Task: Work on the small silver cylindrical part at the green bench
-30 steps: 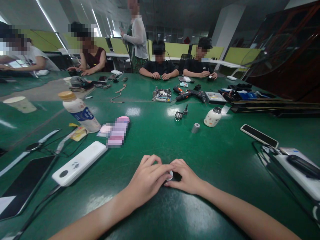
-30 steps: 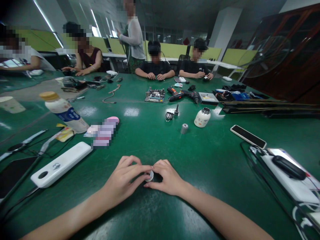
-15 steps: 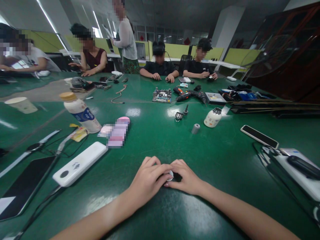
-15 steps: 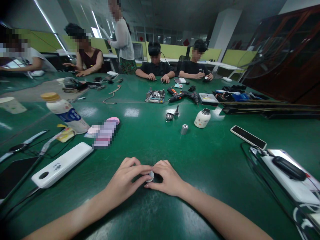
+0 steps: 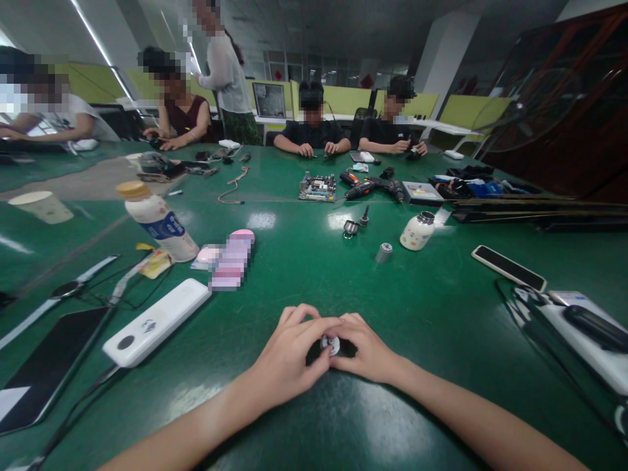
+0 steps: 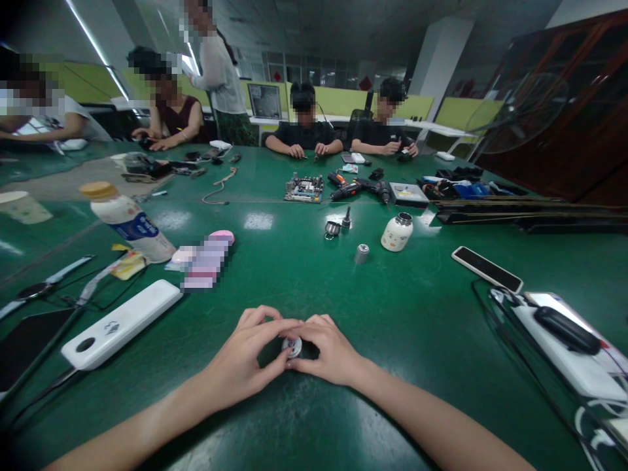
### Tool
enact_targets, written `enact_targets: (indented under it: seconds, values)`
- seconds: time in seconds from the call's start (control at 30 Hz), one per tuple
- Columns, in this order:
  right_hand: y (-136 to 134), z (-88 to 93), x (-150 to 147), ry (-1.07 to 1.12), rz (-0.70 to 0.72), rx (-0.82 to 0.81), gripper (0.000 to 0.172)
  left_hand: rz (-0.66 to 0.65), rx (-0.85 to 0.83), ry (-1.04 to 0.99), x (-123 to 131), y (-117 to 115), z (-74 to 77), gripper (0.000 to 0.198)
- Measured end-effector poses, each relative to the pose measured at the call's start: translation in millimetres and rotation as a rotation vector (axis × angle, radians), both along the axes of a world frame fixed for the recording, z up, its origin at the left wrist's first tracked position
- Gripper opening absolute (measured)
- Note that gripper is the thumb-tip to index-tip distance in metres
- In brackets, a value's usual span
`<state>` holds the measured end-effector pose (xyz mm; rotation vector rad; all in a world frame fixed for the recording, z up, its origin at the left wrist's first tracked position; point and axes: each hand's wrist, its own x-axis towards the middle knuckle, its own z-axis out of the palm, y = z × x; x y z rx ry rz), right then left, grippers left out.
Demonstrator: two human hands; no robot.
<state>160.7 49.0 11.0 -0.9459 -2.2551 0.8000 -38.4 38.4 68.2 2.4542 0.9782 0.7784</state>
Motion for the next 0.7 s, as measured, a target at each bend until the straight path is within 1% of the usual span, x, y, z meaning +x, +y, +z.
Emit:
enact_targets:
  seconds: [0.13,0.37,0.47,0.6,0.7]
  values:
    - [0.4,-1.1,-0.1,-0.001,-0.006,0.0,0.035,-0.015,-0.017,-0.001,0.6,0.0,0.0,0.052]
    - [0.5,-0.3,0.2,-0.037,-0.004,0.0,0.031,-0.031,-0.026,-0.007,1.6,-0.7,0.6,0.048]
    - [0.6,0.1,0.2,-0.062,-0.006,0.0,0.03,-0.031,-0.023,-0.001,1.8,-0.4,0.8,0.042]
    - [0.4,1.2,0.0,-0.068,0.003,0.007,0.035,0.019,0.016,0.017,0.9,0.6,-2.8,0.032]
    - [0.1,2.5,-0.2,-0.053,0.003,0.0,0.038,0.048,0.056,-0.009,0.4,1.4,-6.3,0.028]
